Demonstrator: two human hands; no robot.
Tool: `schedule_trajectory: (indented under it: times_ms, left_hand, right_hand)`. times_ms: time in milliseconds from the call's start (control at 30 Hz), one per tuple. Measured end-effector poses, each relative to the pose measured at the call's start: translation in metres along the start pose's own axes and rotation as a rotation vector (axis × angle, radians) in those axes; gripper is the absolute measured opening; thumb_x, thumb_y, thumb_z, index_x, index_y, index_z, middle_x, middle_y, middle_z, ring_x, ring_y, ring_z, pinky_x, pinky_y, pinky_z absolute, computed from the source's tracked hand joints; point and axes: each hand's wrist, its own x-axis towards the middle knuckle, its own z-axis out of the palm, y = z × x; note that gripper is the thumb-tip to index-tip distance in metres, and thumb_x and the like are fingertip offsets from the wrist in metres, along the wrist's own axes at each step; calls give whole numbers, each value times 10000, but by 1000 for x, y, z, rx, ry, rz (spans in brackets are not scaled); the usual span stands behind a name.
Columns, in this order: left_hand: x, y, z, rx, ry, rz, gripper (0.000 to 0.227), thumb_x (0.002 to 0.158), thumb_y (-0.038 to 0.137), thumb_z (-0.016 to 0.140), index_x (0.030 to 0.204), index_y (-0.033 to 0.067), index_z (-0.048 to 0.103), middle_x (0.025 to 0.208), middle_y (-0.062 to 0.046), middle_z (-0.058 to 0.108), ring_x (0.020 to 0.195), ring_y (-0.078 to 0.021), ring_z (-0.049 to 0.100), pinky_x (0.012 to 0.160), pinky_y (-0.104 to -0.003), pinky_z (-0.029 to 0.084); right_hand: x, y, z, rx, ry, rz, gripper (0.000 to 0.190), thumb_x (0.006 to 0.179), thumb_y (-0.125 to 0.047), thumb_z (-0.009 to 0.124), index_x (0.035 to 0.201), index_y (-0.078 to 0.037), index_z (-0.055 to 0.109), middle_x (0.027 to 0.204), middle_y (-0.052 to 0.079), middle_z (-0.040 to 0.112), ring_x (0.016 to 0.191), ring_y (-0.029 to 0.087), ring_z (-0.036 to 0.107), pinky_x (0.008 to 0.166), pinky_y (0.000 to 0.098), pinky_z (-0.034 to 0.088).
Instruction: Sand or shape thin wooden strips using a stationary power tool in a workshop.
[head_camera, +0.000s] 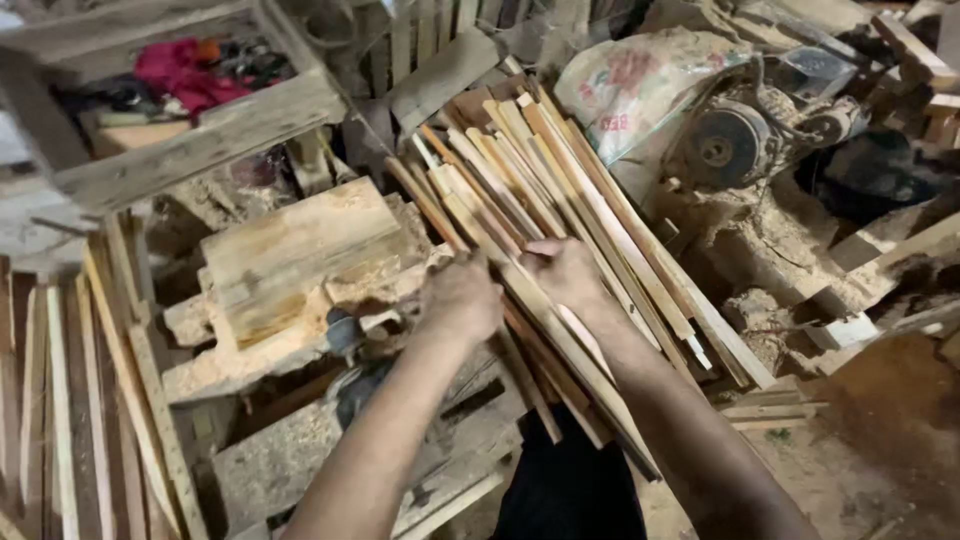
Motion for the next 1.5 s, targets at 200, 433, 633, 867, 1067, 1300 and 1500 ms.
schedule_trajectory:
  times_ms: [200,433,633,867,1067,1300,1500]
  left_hand:
    - [33,53,21,124,-51,170,625,848,234,651,1418,31,494,1448,-159,539,1335,-389,475,1094,-527,391]
    - [56,68,48,157,-20,227,651,807,231,715,1395,28,527,1453,-175,526,1339,-399,473,1083,-536,403]
    - [77,58,69,129,-35,226,513,864,307,670,1301,50,594,1372,-176,572,1319,-405,485,1063,-534,416]
    - [56,54,34,101,-49,214,511,869,312,593,1319,72,611,1337,-192,591,1267,-430,542,1042,-567,447]
    - [67,13,30,45,-37,126,457,864,205,623,1302,76,646,1276,-192,666,1209,-431,635,947,-606,545]
    - [0,-78,-58,501,531,111,477,828,374,716,1203,80,713,1283,-171,578,1247,-355,490,1057,-487,394]
    - [-7,-239,-51,448,623,-50,402,878,382,663,1156,104,744,1242,-98,666,1257,-279,554,1124,-431,377]
  right_hand:
    - [17,47,-12,-233,117,200,239,874,-358,699,1098,-375,779,1041,13,781,1051,265,720,894,416,600]
    - [37,77,-20,-307,60,297,343,859,-472,676,1148,-310,767,1082,51,775,1100,302,712,920,430,589]
    - [18,48,-32,-280,96,235,294,882,-421,624,1069,-252,775,995,97,778,1046,347,726,914,447,586]
    - [24,52,-12,-125,139,108,189,844,-369,690,971,-255,771,904,108,766,991,368,724,852,482,583]
    - [13,15,-1,79,128,-170,166,782,-282,753,945,-257,767,843,50,757,879,290,732,725,467,561]
    - [6,-57,19,270,-17,-500,344,785,-138,817,1126,-118,772,993,168,778,1008,350,729,888,458,557]
    - [43,-73,70,384,-202,-731,346,816,7,781,1155,-60,752,1055,162,778,1055,325,714,960,467,526]
